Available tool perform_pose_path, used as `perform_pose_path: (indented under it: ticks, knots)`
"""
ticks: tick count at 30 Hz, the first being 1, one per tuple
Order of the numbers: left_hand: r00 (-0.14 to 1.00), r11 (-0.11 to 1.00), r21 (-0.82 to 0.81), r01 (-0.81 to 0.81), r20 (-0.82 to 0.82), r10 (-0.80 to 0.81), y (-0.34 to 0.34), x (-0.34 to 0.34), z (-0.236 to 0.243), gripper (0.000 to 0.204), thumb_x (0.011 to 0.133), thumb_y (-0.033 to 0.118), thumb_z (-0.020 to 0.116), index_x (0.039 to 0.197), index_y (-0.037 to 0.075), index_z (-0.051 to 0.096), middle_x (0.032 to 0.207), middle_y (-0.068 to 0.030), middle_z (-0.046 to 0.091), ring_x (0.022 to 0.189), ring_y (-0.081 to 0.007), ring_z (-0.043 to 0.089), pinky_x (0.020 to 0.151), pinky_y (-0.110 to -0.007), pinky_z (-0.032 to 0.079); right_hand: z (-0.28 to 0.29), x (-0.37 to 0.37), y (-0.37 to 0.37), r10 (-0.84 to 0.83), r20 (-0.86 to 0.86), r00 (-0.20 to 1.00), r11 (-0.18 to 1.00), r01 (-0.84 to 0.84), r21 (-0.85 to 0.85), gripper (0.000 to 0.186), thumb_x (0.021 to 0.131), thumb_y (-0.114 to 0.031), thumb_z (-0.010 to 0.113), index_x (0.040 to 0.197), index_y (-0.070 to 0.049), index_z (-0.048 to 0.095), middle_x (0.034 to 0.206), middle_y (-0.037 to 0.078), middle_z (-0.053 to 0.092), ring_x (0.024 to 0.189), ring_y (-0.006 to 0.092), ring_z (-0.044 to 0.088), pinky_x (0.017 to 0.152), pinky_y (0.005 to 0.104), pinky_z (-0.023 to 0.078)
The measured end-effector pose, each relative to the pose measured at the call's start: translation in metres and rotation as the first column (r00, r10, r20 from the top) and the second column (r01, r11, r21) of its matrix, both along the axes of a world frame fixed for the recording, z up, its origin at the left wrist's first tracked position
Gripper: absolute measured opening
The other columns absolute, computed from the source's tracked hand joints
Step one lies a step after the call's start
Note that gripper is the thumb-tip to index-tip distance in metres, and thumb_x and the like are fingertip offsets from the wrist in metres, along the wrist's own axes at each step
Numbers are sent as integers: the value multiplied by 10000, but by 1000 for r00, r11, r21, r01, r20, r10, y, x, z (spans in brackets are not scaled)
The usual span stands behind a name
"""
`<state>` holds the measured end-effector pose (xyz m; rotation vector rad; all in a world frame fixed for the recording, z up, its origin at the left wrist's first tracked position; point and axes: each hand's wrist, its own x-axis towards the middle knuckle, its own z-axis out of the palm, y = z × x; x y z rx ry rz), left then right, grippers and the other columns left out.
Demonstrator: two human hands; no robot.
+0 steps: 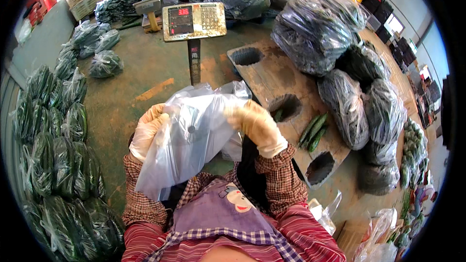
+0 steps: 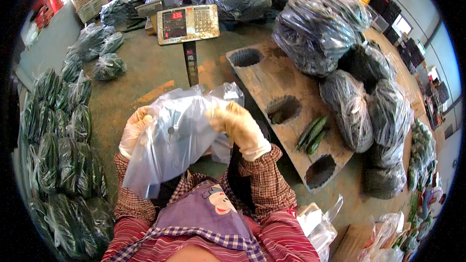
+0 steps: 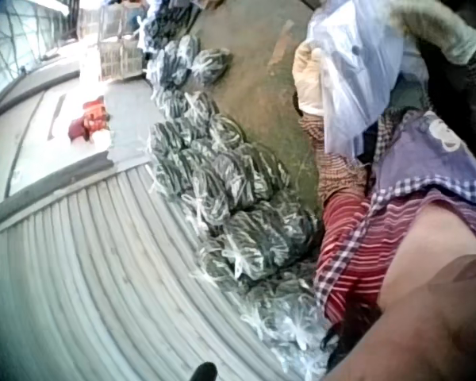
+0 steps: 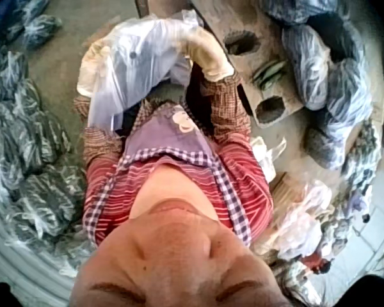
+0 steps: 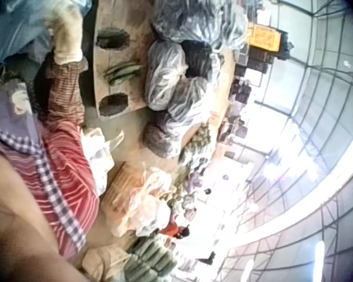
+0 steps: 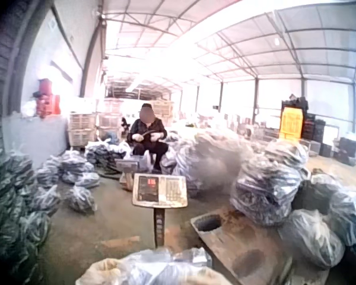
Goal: The person sorts cucumbers into plastic bags, weighs the bags on a floor scale, and ties the bags closed with string.
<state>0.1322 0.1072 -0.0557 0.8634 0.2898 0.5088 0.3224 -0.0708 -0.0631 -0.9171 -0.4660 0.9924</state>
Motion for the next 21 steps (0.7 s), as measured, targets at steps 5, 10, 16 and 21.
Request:
perform_pose_path:
  ticks: [5, 10, 16, 21]
  knots:
    - [889, 871, 312, 380, -383, -250, 43, 5, -27, 293, 802, 8, 558, 1094, 6, 527, 704, -10, 562, 582, -61, 501, 534, -169, 419, 19, 6, -3, -374, 185, 909, 927, 361, 102, 84, 763, 8, 615, 765, -40, 546, 730, 26, 608, 597, 84, 536, 542, 192, 422]
    - [933, 879, 364, 309, -293, -207, -7, 43, 23, 219, 827, 132, 586, 1008, 14, 547, 765, -11, 567, 713, -108, 533, 666, -257, 449, 4, -11, 23, -271, 523, 808, 956, 288, 51, 225, 747, 3, 648, 705, -103, 454, 620, -53, 453, 578, 38, 381, 506, 198, 362]
    - [957, 966, -140, 218, 227, -183, -17, 46, -13, 120, 880, 121, 503, 905, 39, 587, 886, -94, 627, 837, -216, 606, 697, -374, 512, 33, -47, 37, -227, 962, 154, 943, 281, 178, 362, 635, -106, 755, 567, -93, 399, 517, 62, 390, 478, 239, 386, 444, 327, 332]
    - [778, 773, -615, 155, 558, 288, 48, 14, 9, 191, 920, 141, 382, 769, 68, 472, 576, 4, 400, 500, -94, 420, 482, -244, 415, 1, 69, -1, -29, 892, -451, 610, 699, 373, 332, 733, -197, 664, 559, -90, 402, 507, 33, 413, 470, 137, 417, 412, 301, 361]
